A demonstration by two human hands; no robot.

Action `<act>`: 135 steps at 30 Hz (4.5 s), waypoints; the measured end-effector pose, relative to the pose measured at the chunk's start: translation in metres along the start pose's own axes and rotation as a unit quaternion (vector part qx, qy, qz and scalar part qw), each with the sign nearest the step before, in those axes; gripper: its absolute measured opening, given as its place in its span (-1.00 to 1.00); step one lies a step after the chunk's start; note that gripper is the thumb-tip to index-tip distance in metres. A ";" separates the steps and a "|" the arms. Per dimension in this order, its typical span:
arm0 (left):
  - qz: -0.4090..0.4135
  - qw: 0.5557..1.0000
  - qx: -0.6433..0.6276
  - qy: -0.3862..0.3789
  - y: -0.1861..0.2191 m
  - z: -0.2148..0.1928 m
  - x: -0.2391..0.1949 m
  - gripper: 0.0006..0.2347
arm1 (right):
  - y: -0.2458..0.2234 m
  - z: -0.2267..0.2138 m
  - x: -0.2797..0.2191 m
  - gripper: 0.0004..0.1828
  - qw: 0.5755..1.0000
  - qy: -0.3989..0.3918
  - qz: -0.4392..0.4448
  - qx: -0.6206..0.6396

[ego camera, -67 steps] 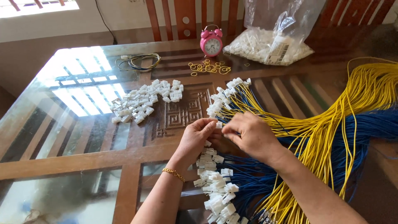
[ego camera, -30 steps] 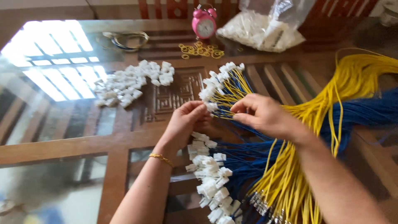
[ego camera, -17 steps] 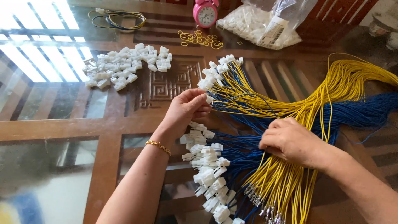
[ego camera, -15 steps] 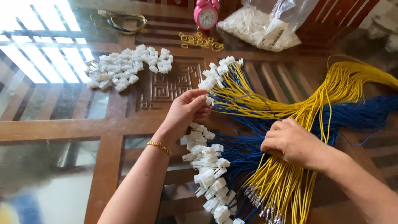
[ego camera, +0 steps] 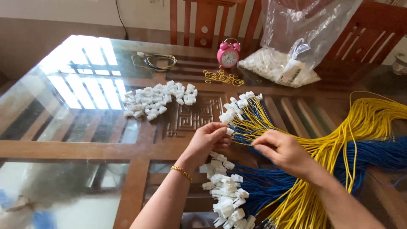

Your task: The person assembles fiber optic cables by inserting the ends of yellow and blue cables into white plastic connectors. They work at a glass table, handling the cables and connectors by hand, and placing the finished assemblies on the table surface.

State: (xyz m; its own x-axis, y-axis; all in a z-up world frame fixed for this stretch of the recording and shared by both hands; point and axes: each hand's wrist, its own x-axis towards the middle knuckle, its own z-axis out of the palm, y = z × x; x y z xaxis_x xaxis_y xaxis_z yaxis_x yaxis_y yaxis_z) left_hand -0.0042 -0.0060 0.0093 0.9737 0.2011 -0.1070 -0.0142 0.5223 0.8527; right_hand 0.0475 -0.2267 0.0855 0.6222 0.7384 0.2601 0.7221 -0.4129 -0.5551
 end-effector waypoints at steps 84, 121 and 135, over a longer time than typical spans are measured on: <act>-0.006 0.997 0.080 -0.008 -0.007 0.003 0.003 -0.75 | 0.010 0.049 0.015 -0.94 0.971 0.212 0.007 -0.113; -0.008 0.998 0.059 -0.015 -0.007 -0.001 0.006 -0.73 | 0.015 0.045 0.020 -0.91 0.983 0.181 0.014 -0.013; -0.002 0.996 0.081 -0.032 -0.009 0.000 0.005 -0.77 | 0.021 0.051 0.019 -0.91 0.961 0.230 -0.061 -0.140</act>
State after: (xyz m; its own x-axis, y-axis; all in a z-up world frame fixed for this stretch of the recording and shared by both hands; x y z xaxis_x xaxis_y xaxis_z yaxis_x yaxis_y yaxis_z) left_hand 0.0006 -0.0095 0.0014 0.9862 0.1440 -0.0818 0.0212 0.3804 0.9246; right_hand 0.0595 -0.1940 0.0386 0.5490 0.5025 0.6679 0.8110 -0.5136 -0.2802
